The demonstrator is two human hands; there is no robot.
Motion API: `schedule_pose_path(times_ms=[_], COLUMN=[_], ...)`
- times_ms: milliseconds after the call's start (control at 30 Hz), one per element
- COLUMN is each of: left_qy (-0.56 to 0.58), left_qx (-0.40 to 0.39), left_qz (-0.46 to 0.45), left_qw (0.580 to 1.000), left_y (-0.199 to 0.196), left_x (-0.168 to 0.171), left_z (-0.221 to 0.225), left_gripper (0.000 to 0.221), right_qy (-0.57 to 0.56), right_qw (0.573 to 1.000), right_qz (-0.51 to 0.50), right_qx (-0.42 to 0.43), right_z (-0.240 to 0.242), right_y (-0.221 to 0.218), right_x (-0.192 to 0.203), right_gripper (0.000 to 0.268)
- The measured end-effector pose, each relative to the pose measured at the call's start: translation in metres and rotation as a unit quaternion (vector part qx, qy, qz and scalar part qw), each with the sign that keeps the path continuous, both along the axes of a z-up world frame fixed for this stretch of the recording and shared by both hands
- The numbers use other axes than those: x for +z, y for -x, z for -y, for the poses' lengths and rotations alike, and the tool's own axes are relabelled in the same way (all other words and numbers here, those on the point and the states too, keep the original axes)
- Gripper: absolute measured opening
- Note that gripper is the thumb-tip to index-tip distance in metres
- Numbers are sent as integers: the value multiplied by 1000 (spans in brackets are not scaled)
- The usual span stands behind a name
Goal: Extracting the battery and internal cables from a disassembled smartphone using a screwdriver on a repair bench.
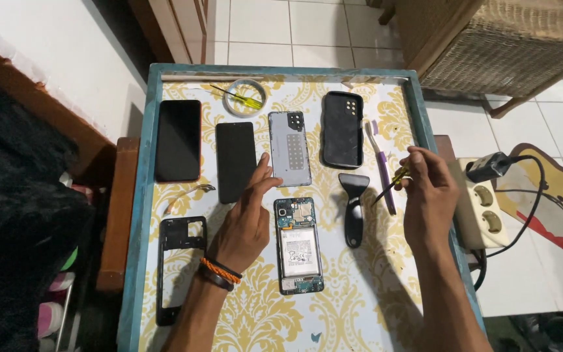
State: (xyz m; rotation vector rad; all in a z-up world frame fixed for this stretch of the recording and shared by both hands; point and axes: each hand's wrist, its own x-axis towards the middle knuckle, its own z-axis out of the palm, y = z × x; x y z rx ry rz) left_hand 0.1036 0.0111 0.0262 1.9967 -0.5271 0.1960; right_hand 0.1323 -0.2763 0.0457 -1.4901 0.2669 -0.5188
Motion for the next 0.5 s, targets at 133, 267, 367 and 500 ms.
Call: schedule_pose_path(times_ms=[133,267,367,500], left_qy=[-4,-31,-36,-42], left_qx=[9,44,53,65], left_qz=[17,88,118,142], left_qw=[1000,995,991,987], left_y=[-2,-3,-2,-3], left_x=[-13,-25,-24,-19], left_z=[-1,5,10,9], left_gripper=[53,48,43,40], right_qy=[-43,-41,1,86], right_qw=[998,994,993,985], right_qz=[-31,-62,-78,-132], right_qx=[41,79,92,75], right_z=[-9,-26,-26,-16], right_y=[-1,5,7,8], right_x=[-10,4,9,16], right_gripper=[22,27,30,30])
